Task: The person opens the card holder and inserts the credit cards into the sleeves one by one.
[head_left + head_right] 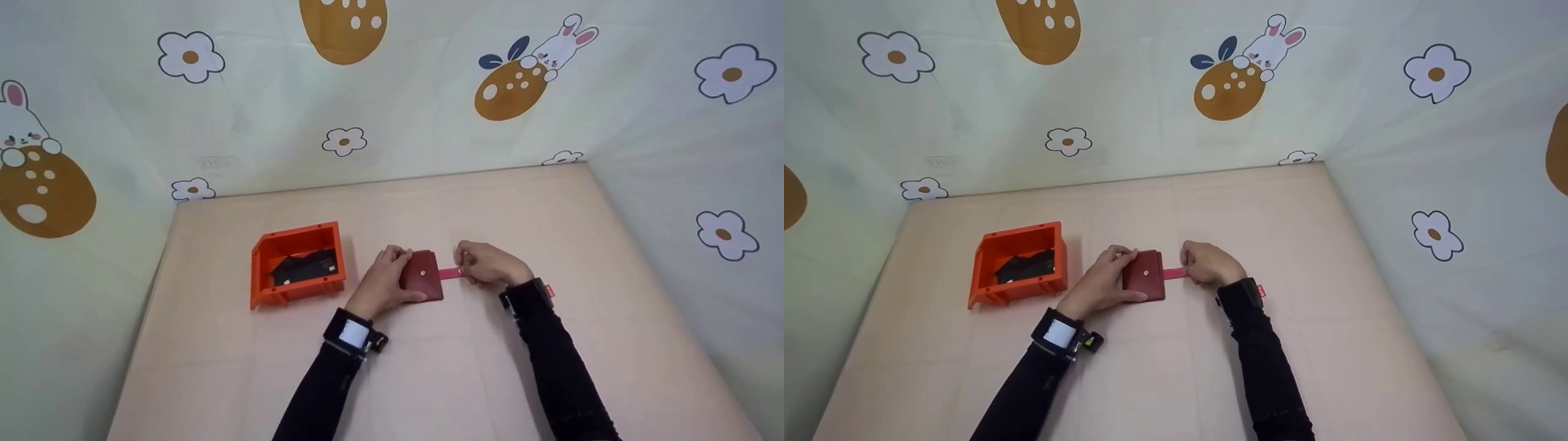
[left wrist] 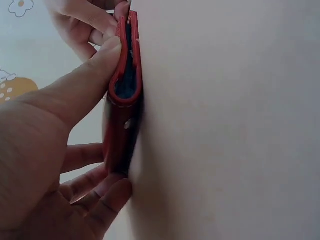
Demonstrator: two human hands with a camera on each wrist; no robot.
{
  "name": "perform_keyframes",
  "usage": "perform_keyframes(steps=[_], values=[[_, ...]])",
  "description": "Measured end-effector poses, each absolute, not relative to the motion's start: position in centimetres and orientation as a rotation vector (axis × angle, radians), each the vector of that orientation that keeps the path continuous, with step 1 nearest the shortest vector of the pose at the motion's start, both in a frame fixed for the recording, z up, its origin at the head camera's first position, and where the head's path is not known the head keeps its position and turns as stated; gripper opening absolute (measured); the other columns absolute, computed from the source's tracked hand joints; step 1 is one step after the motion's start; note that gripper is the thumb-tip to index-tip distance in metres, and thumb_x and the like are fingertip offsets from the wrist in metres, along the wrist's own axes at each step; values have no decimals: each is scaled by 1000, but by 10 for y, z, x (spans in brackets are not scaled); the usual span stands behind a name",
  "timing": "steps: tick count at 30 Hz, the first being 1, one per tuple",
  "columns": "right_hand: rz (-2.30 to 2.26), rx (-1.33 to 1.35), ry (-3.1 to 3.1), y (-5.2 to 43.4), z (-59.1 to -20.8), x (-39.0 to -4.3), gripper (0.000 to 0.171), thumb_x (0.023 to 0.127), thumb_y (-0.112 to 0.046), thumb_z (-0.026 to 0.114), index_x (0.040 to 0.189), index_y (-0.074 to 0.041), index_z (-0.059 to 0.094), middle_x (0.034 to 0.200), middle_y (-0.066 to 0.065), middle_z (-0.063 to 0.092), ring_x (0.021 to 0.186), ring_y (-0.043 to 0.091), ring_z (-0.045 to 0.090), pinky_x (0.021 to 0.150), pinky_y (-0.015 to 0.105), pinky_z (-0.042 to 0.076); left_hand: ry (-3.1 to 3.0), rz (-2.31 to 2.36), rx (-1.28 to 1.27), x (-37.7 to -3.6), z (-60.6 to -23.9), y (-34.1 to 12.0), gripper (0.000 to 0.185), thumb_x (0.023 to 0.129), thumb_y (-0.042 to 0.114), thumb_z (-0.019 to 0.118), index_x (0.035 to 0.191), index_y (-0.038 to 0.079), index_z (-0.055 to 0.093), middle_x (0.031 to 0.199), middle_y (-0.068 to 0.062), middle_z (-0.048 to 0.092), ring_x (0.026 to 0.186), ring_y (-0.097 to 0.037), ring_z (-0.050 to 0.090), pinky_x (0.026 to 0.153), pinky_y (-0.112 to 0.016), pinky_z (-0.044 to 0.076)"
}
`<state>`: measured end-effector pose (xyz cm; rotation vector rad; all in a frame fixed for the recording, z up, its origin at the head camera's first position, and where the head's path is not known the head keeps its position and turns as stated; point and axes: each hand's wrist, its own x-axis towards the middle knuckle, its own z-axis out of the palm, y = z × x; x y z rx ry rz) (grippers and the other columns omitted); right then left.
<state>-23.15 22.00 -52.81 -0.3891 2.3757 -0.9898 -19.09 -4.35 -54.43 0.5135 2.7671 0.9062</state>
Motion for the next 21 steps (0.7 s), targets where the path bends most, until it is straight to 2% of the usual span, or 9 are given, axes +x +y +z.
perform_keyframes(steps=[5, 10, 13, 18, 21], values=[[-873, -373, 2456, 215, -525, -232, 18, 89, 0, 53, 103, -10, 59, 69, 2, 61, 57, 14, 55, 54, 27, 42, 2897, 581, 565, -189, -530, -33, 85, 80, 49, 88, 152, 19, 54, 137, -10, 58, 123, -26, 52, 104, -43, 51], [-849, -347, 2462, 216, -526, -231, 20, 88, -1, 52, 105, -10, 59, 70, 3, 64, 56, 14, 56, 52, 26, 43, 2902, 341, 773, -188, -522, -18, 69, 83, 44, 86, 146, 36, 60, 153, -12, 52, 136, -30, 48, 109, -47, 47], [-875, -336, 2444, 217, -527, -230, 21, 88, 0, 51, 105, -9, 59, 71, 4, 64, 56, 14, 57, 52, 26, 44, 2886, 320, 804, -189, -523, -13, 64, 82, 49, 86, 142, 37, 64, 156, -13, 50, 134, -32, 49, 109, -48, 46], [-946, -314, 2398, 216, -527, -230, 21, 89, 2, 51, 106, -8, 59, 71, 5, 64, 56, 15, 58, 53, 26, 46, 2906, 401, 758, -194, -525, -15, 64, 75, 55, 89, 132, 33, 70, 145, -10, 58, 126, -30, 50, 103, -49, 48], [-968, -308, 2385, 216, -526, -231, 21, 89, 2, 52, 106, -8, 59, 71, 5, 64, 57, 15, 58, 54, 25, 46, 2891, 488, 744, -197, -523, -20, 64, 74, 54, 90, 130, 32, 68, 141, -9, 57, 126, -29, 48, 100, -48, 50]])
